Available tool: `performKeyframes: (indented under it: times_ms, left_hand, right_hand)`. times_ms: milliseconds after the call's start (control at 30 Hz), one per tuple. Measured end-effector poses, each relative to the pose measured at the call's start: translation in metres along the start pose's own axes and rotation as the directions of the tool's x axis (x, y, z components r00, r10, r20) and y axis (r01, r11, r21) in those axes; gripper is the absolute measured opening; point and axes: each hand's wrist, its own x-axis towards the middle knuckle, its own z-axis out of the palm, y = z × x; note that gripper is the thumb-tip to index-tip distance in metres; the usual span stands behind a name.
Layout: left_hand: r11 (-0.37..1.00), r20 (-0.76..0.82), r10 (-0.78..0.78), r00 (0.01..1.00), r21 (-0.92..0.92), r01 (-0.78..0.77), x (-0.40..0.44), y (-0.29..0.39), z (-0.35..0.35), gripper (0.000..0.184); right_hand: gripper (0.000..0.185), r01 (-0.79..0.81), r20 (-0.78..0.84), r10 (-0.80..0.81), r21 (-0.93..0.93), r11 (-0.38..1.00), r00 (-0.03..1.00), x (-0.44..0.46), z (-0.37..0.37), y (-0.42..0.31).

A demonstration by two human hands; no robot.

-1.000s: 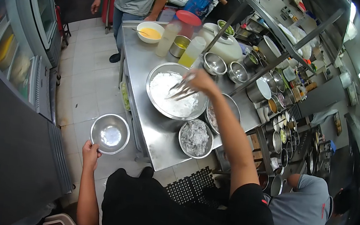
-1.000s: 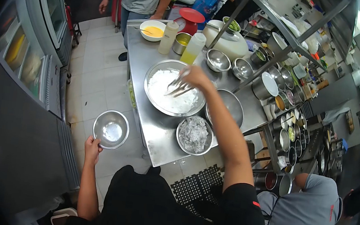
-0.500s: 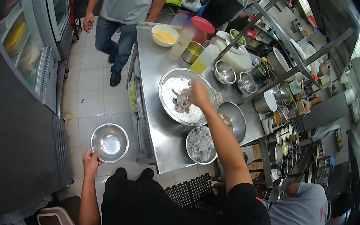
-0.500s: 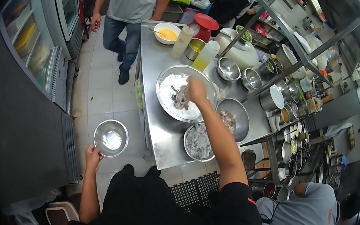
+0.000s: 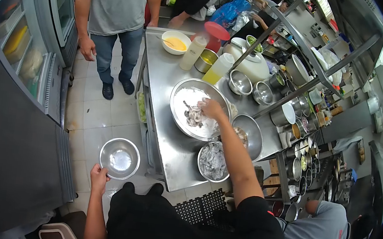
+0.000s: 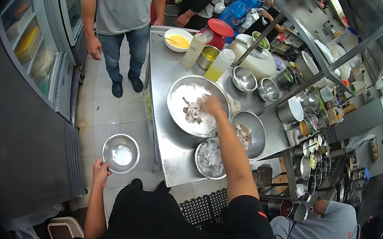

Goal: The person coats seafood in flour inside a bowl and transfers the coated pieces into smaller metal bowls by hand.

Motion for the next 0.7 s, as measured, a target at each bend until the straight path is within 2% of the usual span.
performKeyframes:
  times_ms: [33, 67, 100, 133, 167, 200, 233, 300, 333, 367, 400, 433, 467, 500, 533, 567, 633, 667, 700]
  left_hand:
    - [1.000, 0.011, -0.007, 1.000, 0.013, 0.007, 0.001, -0.002, -0.001, 0.007]
    - [1.000, 0.022, -0.014, 1.000, 0.025, 0.014, 0.001, -0.001, 0.000, 0.007]
    - [0.999, 0.021, -0.016, 1.000, 0.029, 0.015, 0.001, -0.001, 0.000, 0.007]
    - [0.999, 0.034, -0.006, 0.999, 0.035, 0.005, -0.001, 0.001, 0.002, 0.007]
    - [0.999, 0.046, 0.003, 0.999, 0.038, -0.005, -0.002, 0.002, 0.002, 0.007]
    - [0.999, 0.044, 0.002, 0.999, 0.037, -0.004, 0.000, 0.003, 0.002, 0.007]
    - [0.999, 0.035, 0.001, 0.999, 0.032, -0.003, 0.001, 0.002, 0.002, 0.007]
    - [1.000, 0.028, -0.005, 1.000, 0.025, 0.004, 0.002, 0.000, 0.003, 0.006]
    - [0.999, 0.015, -0.009, 1.000, 0.036, 0.009, 0.003, 0.001, 0.005, 0.006]
    - [0.999, 0.002, -0.013, 1.000, 0.047, 0.013, 0.003, 0.001, 0.006, 0.006]
    - [0.999, 0.005, -0.012, 1.000, 0.043, 0.012, 0.005, -0.002, 0.006, 0.006]
    - [0.999, 0.012, -0.011, 1.000, 0.031, 0.011, 0.007, -0.003, 0.006, 0.006]
    - [1.000, 0.020, -0.012, 1.000, 0.022, 0.011, 0.009, -0.006, 0.007, 0.007]
    - [1.000, 0.025, -0.011, 1.000, 0.023, 0.011, 0.010, -0.006, 0.008, 0.007]
    - [0.999, 0.033, -0.008, 0.999, 0.033, 0.007, 0.011, -0.006, 0.008, 0.006]
    - [0.999, 0.040, -0.004, 0.999, 0.041, 0.002, 0.012, -0.006, 0.009, 0.006]
    - [1.000, 0.042, -0.006, 0.999, 0.031, 0.004, 0.011, -0.005, 0.008, 0.006]
    - [1.000, 0.045, -0.005, 0.999, 0.016, 0.004, 0.010, -0.005, 0.008, 0.006]
    - [1.000, 0.047, -0.009, 0.999, 0.019, 0.008, 0.009, -0.005, 0.007, 0.006]
  right_hand:
    - [0.049, -0.036, -0.008, 0.036, -0.014, 0.999, 0.999, -0.002, 0.010, -0.004]
    - [0.048, -0.003, -0.114, 0.002, -0.009, 1.000, 0.993, 0.001, 0.019, -0.001]
    - [0.048, -0.006, -0.112, 0.005, -0.006, 1.000, 0.994, 0.004, 0.021, 0.007]
    - [0.047, -0.022, -0.096, 0.035, 0.136, 0.990, 0.995, 0.000, 0.012, 0.005]
    - [0.046, -0.040, -0.075, 0.063, 0.274, 0.961, 0.995, -0.003, 0.001, 0.003]
    - [0.047, -0.190, 0.115, 0.158, 0.371, 0.909, 0.981, -0.003, -0.014, -0.001]
    - [0.047, -0.190, 0.117, 0.157, 0.367, 0.911, 0.981, -0.010, -0.025, -0.006]
    - [0.048, 0.089, 0.121, -0.159, 0.449, 0.889, 0.980, -0.028, -0.040, -0.014]
    - [0.056, 0.305, 0.093, -0.366, 0.387, 0.870, 0.926, -0.038, -0.043, -0.025]
    - [0.056, 0.304, 0.094, -0.364, 0.384, 0.872, 0.927, -0.043, -0.031, -0.029]
    - [0.059, 0.503, 0.009, -0.507, 0.111, 0.857, 0.862, -0.048, -0.015, -0.034]
    - [0.062, 0.635, -0.028, -0.650, -0.183, 0.751, 0.760, -0.049, -0.004, -0.038]
    - [0.062, 0.633, -0.028, -0.648, -0.187, 0.751, 0.761, -0.052, -0.005, -0.050]
    - [0.064, 0.470, 0.073, -0.469, -0.271, 0.840, 0.880, -0.059, -0.011, -0.067]
    - [0.066, 0.297, 0.153, -0.258, -0.368, 0.881, 0.954, -0.064, -0.014, -0.076]
    - [0.066, 0.297, 0.153, -0.258, -0.368, 0.881, 0.954, -0.058, -0.018, -0.074]
    - [0.069, 0.171, 0.159, -0.139, -0.207, 0.963, 0.977, -0.039, -0.030, -0.060]
    - [0.069, 0.167, 0.161, -0.135, -0.205, 0.965, 0.978, -0.034, -0.036, -0.050]
    - [0.067, 0.270, 0.082, -0.262, -0.106, 0.957, 0.961, -0.032, -0.044, -0.039]
